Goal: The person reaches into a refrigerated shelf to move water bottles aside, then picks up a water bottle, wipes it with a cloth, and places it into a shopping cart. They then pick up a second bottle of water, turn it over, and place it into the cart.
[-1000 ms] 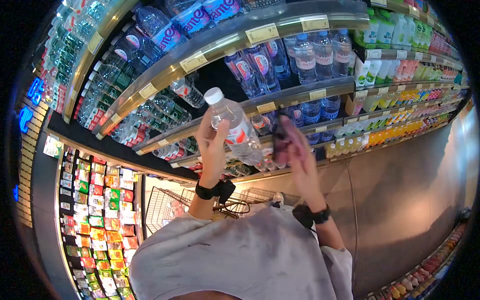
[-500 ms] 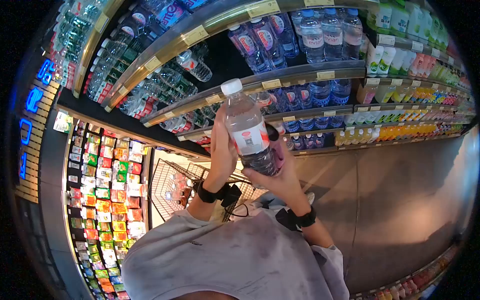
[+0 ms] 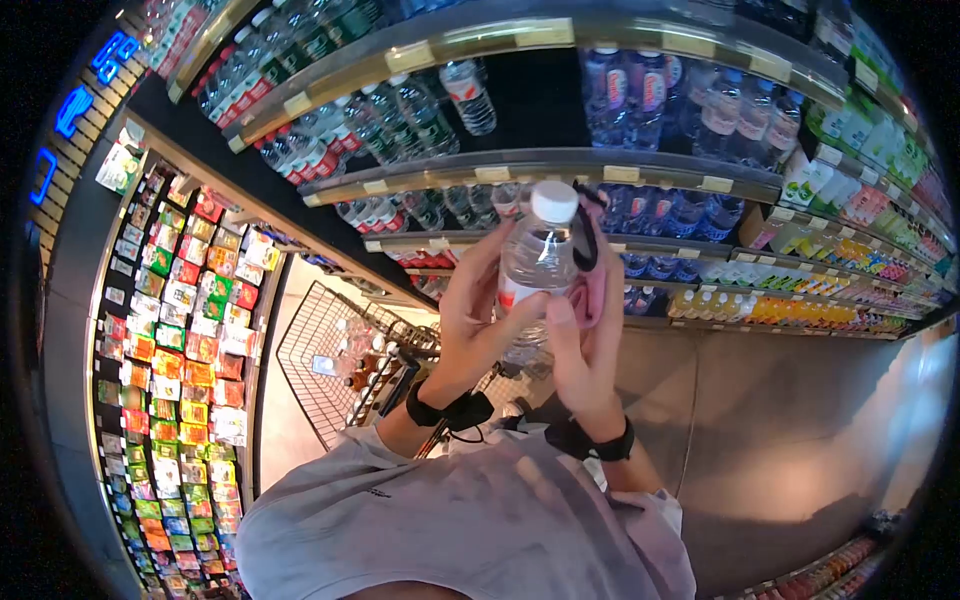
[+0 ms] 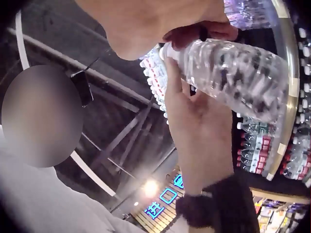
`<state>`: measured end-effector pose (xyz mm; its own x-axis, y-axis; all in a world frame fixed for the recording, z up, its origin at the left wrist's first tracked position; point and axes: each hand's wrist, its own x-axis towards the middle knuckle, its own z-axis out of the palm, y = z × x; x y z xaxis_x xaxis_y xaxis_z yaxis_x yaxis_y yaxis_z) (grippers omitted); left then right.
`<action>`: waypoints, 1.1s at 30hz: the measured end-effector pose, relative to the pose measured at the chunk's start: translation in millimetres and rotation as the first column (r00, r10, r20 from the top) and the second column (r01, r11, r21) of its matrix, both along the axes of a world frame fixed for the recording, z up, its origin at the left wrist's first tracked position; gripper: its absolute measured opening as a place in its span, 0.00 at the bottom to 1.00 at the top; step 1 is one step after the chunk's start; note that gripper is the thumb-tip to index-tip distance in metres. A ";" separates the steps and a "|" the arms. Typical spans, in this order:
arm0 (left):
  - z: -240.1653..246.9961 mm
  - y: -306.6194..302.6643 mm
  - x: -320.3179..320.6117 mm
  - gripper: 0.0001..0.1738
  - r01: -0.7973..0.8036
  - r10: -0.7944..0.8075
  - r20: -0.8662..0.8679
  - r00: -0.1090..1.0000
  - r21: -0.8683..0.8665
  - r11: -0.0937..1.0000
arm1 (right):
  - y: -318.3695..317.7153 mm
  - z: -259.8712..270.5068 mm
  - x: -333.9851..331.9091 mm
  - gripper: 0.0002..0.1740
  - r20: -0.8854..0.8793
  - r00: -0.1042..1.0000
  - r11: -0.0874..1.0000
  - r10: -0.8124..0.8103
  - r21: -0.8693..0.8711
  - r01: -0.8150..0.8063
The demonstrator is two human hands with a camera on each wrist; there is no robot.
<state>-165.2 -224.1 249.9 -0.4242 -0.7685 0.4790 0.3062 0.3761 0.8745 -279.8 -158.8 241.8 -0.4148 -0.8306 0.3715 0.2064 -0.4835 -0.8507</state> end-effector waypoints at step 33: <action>3.7 -11.2 143.7 0.39 0.238 -0.318 0.206 0.926 0.336 0.911 | -34.1 -5.4 52.9 0.19 0.369 0.921 0.989 0.128 -0.123 -0.088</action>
